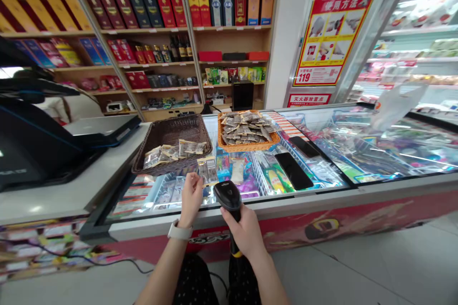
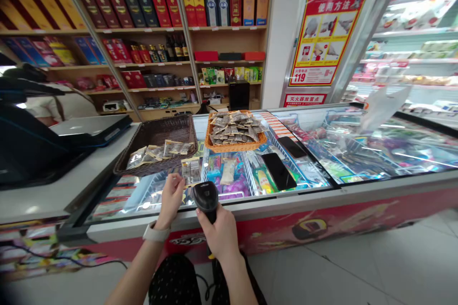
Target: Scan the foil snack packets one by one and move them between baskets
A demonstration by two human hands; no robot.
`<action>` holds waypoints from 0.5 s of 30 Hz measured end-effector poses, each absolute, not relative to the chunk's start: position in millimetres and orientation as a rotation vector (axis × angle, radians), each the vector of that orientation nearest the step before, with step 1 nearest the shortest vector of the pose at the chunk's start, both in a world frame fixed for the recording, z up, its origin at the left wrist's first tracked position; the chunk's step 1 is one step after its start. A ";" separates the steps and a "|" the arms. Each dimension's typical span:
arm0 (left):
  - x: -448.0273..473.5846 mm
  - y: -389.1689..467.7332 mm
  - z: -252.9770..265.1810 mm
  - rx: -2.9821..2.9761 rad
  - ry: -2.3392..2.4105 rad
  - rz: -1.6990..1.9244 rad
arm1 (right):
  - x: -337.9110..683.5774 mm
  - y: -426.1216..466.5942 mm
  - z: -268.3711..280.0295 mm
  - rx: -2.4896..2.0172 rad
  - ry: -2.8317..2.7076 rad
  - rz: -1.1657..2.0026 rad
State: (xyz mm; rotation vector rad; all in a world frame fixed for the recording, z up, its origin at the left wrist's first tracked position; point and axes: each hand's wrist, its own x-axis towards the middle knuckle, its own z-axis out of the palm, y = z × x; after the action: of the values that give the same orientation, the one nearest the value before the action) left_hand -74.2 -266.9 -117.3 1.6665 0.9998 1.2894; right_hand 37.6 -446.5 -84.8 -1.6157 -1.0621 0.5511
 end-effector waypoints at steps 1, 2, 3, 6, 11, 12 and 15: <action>-75.3 -265.8 -119.3 1.597 0.972 1.295 | 33.5 -445.1 -85.7 -1.631 -1.075 0.552; -75.7 -264.8 -120.6 1.533 0.950 1.292 | 30.2 -443.9 -86.3 -1.647 -1.086 0.553; -75.5 -264.0 -121.4 1.477 0.933 1.282 | 27.5 -442.9 -86.7 -1.660 -1.093 0.553; -74.7 -264.0 -121.5 1.387 0.912 1.267 | 23.0 -441.6 -86.6 -1.673 -1.089 0.536; -74.9 -269.2 -120.0 1.394 0.900 1.287 | 22.0 -441.8 -85.4 -1.700 -1.117 0.506; -75.0 -270.1 -120.1 1.398 0.906 1.278 | 22.1 -441.8 -85.5 -1.706 -1.126 0.507; -75.2 -270.9 -121.5 1.412 0.934 1.273 | 22.2 -441.6 -86.3 -1.715 -1.144 0.517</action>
State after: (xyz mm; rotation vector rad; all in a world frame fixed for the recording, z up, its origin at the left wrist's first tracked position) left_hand -75.2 -270.9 -121.5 1.4124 0.9338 1.2726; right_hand 22.2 -441.6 -86.3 -1.7147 -1.1444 0.5171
